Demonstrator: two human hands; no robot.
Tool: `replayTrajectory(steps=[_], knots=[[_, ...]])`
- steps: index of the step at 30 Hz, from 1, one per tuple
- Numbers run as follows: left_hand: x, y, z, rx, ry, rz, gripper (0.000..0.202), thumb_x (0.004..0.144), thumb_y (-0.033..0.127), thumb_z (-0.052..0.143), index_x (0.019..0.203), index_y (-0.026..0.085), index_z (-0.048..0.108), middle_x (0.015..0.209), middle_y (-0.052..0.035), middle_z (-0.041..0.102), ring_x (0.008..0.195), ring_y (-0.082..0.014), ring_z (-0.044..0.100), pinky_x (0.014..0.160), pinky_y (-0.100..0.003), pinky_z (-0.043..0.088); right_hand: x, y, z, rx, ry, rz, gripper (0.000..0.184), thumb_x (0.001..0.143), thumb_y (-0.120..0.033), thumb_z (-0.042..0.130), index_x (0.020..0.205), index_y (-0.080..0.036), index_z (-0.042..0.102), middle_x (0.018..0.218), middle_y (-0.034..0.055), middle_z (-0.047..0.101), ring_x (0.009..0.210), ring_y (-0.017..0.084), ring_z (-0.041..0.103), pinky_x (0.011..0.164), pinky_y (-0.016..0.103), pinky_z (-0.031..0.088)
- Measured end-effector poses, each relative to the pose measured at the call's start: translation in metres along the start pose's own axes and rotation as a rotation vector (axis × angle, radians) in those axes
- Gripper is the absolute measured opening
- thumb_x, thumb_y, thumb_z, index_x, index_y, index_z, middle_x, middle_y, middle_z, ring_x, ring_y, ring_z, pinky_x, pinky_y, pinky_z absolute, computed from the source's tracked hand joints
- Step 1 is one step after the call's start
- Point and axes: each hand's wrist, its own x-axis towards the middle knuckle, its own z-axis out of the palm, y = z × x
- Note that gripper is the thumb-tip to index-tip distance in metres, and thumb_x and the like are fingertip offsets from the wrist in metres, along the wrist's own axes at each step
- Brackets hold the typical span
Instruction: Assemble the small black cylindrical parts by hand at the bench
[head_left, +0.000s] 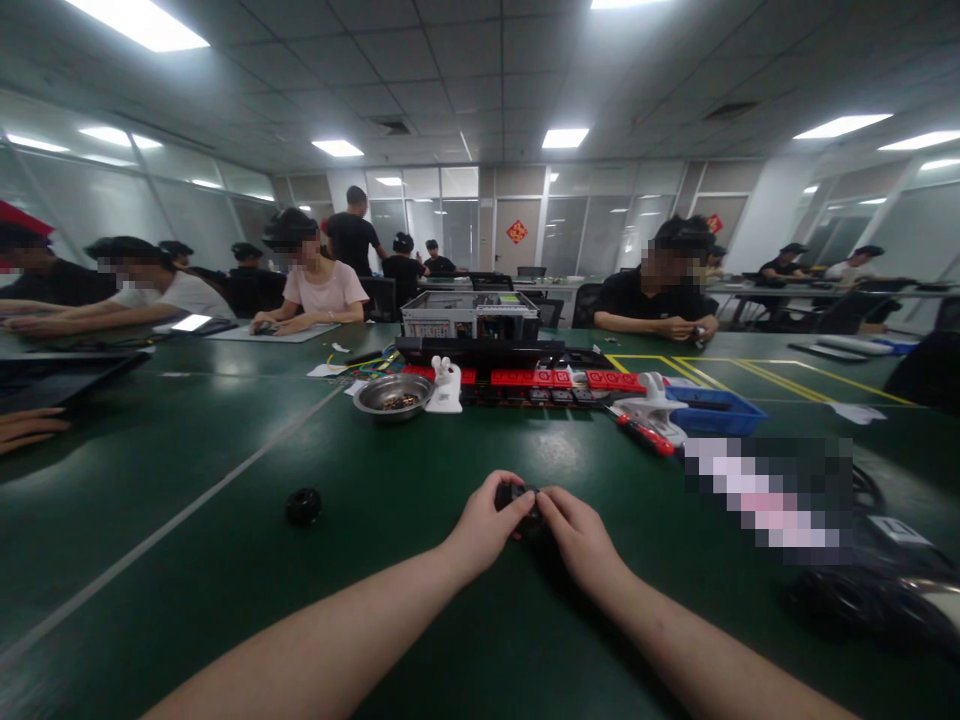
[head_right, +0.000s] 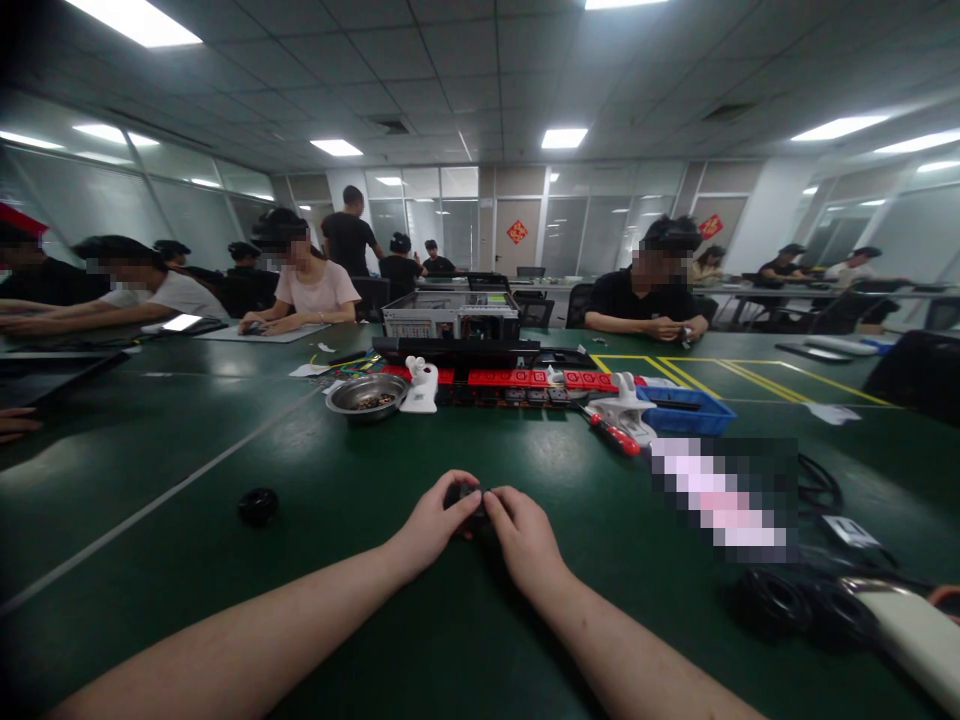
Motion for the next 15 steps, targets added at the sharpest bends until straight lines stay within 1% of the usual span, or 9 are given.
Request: replayTrajectory(steps=[2,5,7,9,11,12,14,15], knots=[[0.001,-0.002,0.001,0.002,0.000,-0.001,0.032,0.068,0.041,0.052,0.087,0.018,0.041,0.077,-0.0010,0.051,0.058,-0.0103,0.054,0.047,-0.020,0.043,-0.002,0.000,-0.001,-0.015,0.039,-0.060,0.028,0.080,-0.035,0.038,0.090,-0.016,0.056,0.083,0.0060,0.058,0.079,0.018,0.052,0.071,0.031,0.041],[0.003,-0.003,0.001,-0.071,-0.003,-0.012,0.038,0.068,0.046,0.050,0.090,0.018,0.037,0.072,0.0005,0.052,0.048,-0.0090,0.054,0.043,-0.020,0.041,-0.006,-0.003,-0.002,-0.072,0.104,-0.217,0.029,0.077,-0.030,0.043,0.104,-0.019,0.051,0.096,0.0077,0.055,0.091,0.020,0.049,0.080,0.035,0.039],[0.004,-0.002,0.000,-0.131,-0.002,-0.043,0.039,0.069,0.050,0.044,0.090,0.017,0.037,0.067,0.0013,0.052,0.044,-0.0092,0.053,0.039,-0.019,0.039,-0.009,-0.006,-0.003,-0.121,0.112,-0.317,0.033,0.076,-0.025,0.046,0.109,-0.021,0.047,0.103,0.0075,0.051,0.097,0.020,0.046,0.083,0.036,0.037],[0.005,-0.001,0.000,-0.161,-0.008,-0.067,0.038,0.071,0.050,0.041,0.088,0.017,0.038,0.062,0.0020,0.051,0.041,-0.0090,0.051,0.036,-0.019,0.038,-0.011,-0.008,-0.002,-0.156,0.105,-0.372,0.036,0.075,-0.022,0.046,0.111,-0.023,0.045,0.108,0.0070,0.048,0.101,0.020,0.043,0.086,0.036,0.036],[0.005,0.000,-0.001,-0.160,-0.008,-0.073,0.035,0.070,0.047,0.043,0.086,0.016,0.040,0.061,0.0025,0.050,0.039,-0.0083,0.050,0.035,-0.018,0.037,-0.012,-0.009,-0.001,-0.147,0.106,-0.371,0.041,0.075,-0.023,0.047,0.115,-0.022,0.041,0.110,0.0073,0.047,0.103,0.020,0.042,0.088,0.037,0.034],[0.005,0.001,-0.001,-0.152,-0.006,-0.070,0.032,0.070,0.045,0.045,0.085,0.016,0.040,0.061,0.0028,0.050,0.038,-0.0078,0.049,0.035,-0.018,0.037,-0.012,-0.008,-0.001,-0.123,0.116,-0.343,0.044,0.074,-0.025,0.048,0.117,-0.021,0.037,0.110,0.0077,0.047,0.103,0.020,0.041,0.089,0.037,0.033],[0.004,0.001,-0.001,-0.129,-0.004,-0.051,0.028,0.070,0.039,0.046,0.085,0.016,0.040,0.062,0.0029,0.049,0.039,-0.0071,0.048,0.035,-0.017,0.036,-0.011,-0.006,0.000,-0.052,0.153,-0.237,0.047,0.075,-0.031,0.046,0.118,-0.018,0.033,0.107,0.0086,0.048,0.100,0.020,0.044,0.087,0.037,0.034],[0.003,0.001,0.000,-0.111,-0.007,-0.041,0.027,0.070,0.037,0.047,0.086,0.017,0.040,0.063,0.0026,0.049,0.041,-0.0069,0.049,0.036,-0.017,0.036,-0.009,-0.004,0.001,-0.014,0.175,-0.163,0.045,0.076,-0.034,0.044,0.117,-0.017,0.035,0.101,0.0084,0.051,0.096,0.020,0.046,0.084,0.036,0.036]])
